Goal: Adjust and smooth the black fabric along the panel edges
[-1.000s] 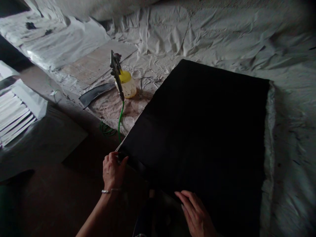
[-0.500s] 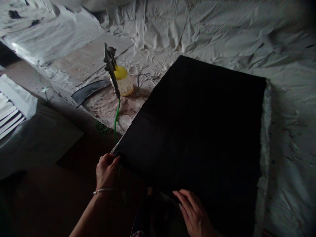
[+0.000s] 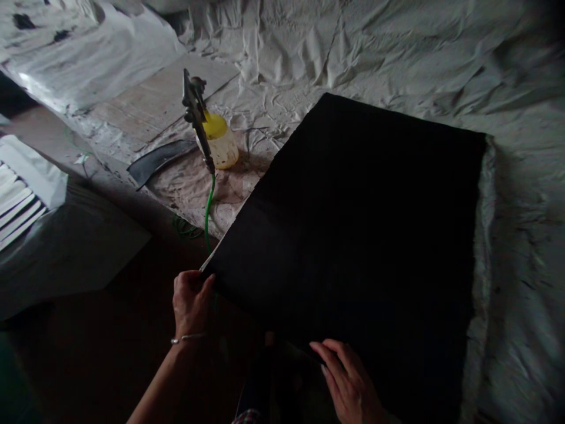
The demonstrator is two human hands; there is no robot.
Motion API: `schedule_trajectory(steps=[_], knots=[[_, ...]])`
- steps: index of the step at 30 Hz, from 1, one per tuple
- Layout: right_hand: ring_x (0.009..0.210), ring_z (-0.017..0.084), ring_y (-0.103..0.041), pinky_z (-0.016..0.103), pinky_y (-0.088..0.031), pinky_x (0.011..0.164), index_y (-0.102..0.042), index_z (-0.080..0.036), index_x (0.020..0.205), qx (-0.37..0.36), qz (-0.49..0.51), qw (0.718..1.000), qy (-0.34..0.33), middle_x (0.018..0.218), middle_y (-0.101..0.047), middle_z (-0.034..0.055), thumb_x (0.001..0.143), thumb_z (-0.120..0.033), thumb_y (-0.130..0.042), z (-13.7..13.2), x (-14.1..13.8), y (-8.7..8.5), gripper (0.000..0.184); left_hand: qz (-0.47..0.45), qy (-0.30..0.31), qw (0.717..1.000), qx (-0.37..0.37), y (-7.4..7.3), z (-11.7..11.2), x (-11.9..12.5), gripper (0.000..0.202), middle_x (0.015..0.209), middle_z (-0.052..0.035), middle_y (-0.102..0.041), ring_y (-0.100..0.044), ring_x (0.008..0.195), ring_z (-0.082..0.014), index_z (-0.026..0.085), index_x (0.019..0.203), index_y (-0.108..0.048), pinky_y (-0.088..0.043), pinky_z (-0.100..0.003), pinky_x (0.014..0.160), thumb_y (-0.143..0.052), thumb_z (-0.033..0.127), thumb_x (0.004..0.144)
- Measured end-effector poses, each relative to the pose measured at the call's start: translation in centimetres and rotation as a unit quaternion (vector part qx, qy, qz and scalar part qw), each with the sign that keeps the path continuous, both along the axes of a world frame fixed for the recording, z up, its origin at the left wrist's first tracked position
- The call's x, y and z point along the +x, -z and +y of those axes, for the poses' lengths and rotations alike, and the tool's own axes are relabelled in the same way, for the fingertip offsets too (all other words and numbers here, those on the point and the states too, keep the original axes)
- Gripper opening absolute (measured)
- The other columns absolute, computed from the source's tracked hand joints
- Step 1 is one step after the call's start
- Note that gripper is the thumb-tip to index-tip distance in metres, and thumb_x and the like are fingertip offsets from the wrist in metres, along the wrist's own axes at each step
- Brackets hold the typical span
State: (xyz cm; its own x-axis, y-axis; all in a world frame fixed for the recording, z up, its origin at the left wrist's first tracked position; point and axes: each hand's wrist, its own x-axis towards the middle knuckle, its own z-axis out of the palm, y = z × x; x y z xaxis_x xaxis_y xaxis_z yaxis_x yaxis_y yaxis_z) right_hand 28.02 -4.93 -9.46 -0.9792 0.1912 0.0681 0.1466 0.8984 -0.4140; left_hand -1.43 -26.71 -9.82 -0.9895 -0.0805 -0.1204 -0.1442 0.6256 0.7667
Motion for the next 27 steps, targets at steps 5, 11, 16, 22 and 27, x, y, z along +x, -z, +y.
schedule_trajectory(steps=[5, 11, 16, 22, 27], knots=[[0.088, 0.02, -0.065, 0.032, -0.062, 0.073, -0.05, -0.022, 0.131, 0.005, 0.006, 1.0, -0.007, 0.105, -0.06, 0.0089, 0.097, -0.014, -0.032, 0.0, 0.3, 0.4, 0.04, -0.012, -0.038, 0.998, 0.045, -0.1, -0.2, 0.1, 0.048, 0.088, 0.0001, -0.058, -0.056, 0.084, -0.0199, 0.024, 0.098, -0.057, -0.043, -0.034, 0.074, -0.07, 0.056, 0.065], [0.09, 0.021, -0.064, 0.033, -0.062, 0.075, -0.048, -0.022, 0.134, -0.001, -0.008, 1.0, -0.009, 0.106, -0.06, 0.0095, 0.098, -0.016, -0.032, -0.1, 0.2, 0.1, 0.04, -0.096, -0.071, 0.978, 0.17, -0.5, 0.5, -0.2, 0.058, 0.087, -0.0015, -0.063, -0.056, 0.081, -0.0172, 0.019, 0.097, -0.062, -0.042, -0.029, 0.071, -0.079, 0.052, 0.052], [0.089, 0.022, -0.064, 0.035, -0.063, 0.074, -0.049, -0.022, 0.132, 0.004, -0.014, 1.0, -0.01, 0.105, -0.06, 0.0094, 0.097, -0.014, -0.033, -0.2, 0.0, -0.2, 0.039, -0.17, -0.109, 0.925, 0.322, 0.0, 0.6, -0.9, 0.061, 0.08, 0.0016, -0.061, -0.053, 0.068, -0.0093, 0.015, 0.091, -0.062, -0.04, -0.02, 0.06, -0.086, 0.04, 0.041], [0.091, 0.022, -0.063, 0.034, -0.062, 0.075, -0.047, -0.022, 0.134, -0.016, -0.011, 1.0, -0.011, 0.107, -0.058, 0.0096, 0.094, -0.009, -0.034, -0.1, -0.3, -0.2, 0.044, -0.211, -0.132, 0.896, 0.368, 0.2, 0.1, -1.8, 0.052, 0.066, 0.0019, -0.059, -0.05, 0.057, -0.008, 0.013, 0.08, -0.063, -0.041, -0.016, 0.05, -0.089, 0.031, 0.038], [0.095, 0.024, -0.059, 0.041, -0.06, 0.081, -0.045, -0.021, 0.135, -0.057, -0.054, 0.997, 0.009, 0.111, -0.056, 0.0101, 0.09, -0.002, -0.037, -0.5, -0.1, -0.8, 0.05, -0.232, -0.127, 0.89, 0.371, -0.5, 0.2, -1.5, 0.034, 0.068, 0.0006, -0.061, -0.054, 0.057, -0.0081, 0.013, 0.081, -0.065, -0.045, -0.014, 0.05, -0.081, 0.017, 0.051]])
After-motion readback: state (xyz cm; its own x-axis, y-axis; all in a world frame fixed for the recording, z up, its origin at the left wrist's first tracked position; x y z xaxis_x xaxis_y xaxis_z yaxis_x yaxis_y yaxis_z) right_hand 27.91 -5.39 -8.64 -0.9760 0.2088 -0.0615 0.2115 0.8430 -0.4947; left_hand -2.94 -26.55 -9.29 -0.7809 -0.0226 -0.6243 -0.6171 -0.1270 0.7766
